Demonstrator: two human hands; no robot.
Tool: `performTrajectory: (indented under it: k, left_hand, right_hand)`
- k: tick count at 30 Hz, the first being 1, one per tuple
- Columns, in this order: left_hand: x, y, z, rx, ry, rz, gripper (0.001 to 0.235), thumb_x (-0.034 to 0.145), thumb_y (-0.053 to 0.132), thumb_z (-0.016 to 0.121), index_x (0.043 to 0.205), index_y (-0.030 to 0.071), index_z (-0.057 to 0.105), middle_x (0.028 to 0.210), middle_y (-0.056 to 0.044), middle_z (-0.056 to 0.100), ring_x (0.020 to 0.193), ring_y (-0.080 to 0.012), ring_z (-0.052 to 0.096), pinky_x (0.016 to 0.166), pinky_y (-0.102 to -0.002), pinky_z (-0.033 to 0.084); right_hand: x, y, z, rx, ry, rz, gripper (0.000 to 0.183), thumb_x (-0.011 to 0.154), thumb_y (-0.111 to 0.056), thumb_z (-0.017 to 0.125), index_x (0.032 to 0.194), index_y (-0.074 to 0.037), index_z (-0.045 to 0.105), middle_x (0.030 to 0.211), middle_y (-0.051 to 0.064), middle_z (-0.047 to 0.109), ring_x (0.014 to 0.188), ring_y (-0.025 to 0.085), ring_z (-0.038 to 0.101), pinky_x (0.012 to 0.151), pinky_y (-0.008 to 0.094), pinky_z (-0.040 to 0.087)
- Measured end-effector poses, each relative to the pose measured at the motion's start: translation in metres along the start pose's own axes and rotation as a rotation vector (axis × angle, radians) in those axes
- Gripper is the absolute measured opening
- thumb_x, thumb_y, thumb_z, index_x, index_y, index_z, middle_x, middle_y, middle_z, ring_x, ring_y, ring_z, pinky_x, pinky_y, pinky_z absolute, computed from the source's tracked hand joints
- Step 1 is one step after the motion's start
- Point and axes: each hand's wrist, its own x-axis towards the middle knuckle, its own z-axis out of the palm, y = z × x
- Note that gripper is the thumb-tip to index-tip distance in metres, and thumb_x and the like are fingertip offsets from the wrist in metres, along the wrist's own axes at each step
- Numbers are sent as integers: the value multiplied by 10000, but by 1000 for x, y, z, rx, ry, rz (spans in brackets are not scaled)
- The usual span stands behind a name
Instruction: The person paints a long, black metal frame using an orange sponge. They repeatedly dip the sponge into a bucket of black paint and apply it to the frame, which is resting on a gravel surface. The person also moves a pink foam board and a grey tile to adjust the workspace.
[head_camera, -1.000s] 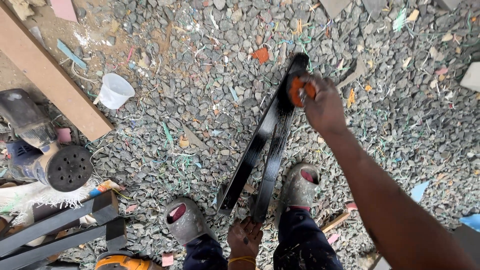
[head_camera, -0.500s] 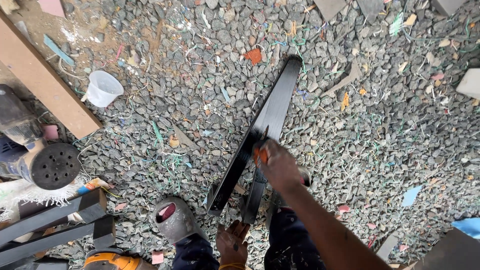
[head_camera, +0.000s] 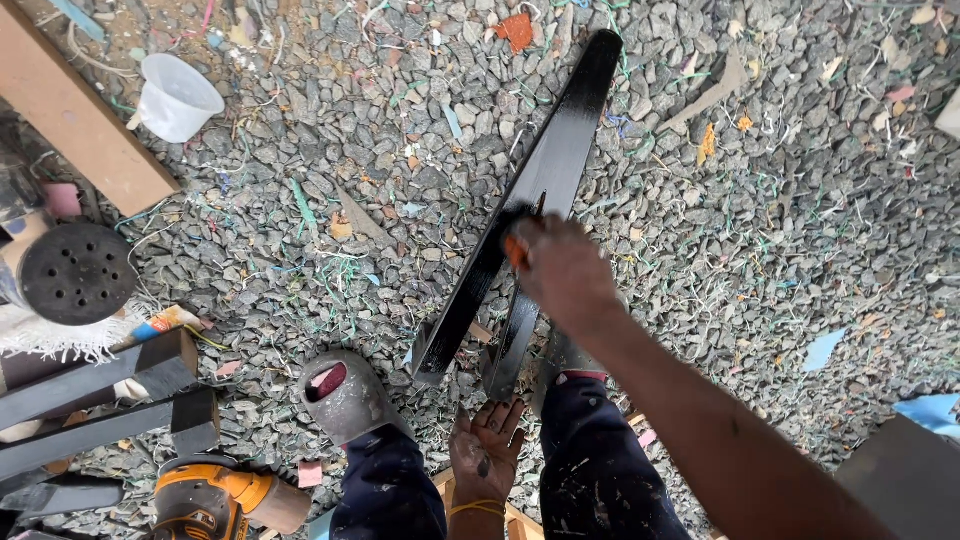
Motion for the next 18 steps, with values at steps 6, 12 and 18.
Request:
performTrajectory:
  k: [6, 12, 18]
  left_hand:
    - [-15, 1, 30, -91, 64, 26, 820, 1027, 600, 279, 1570, -8, 367, 1633, -252, 401, 1475, -455, 401, 1247, -553, 221]
    - [-14, -2, 35, -83, 101, 65, 825, 1054, 655, 204, 1304, -31, 586, 1473, -301, 575, 1426, -469, 494, 1263, -538, 196]
    - [-20, 1, 48, -204, 144, 52, 676, 1073, 513, 282, 1303, -56, 565, 1569, -320, 483, 1540, -441, 346, 1283, -523, 180]
  right_hand:
    - [28, 5, 1, -97, -37, 8, 196, 985, -299, 692, 1117, -156, 703, 863, 76, 653, 792, 198, 655, 614, 321, 625]
    - [-18, -30, 72, -86, -244, -79, 104, 927, -116, 629, 849, -58, 593, 828, 67, 524, 774, 190, 546, 600, 312, 593]
    - [-26, -27, 114, -624, -215, -454, 404, 1000, -255, 516, 1363, -84, 568, 1580, 292, 356, 1427, 456, 365, 1105, 611, 385]
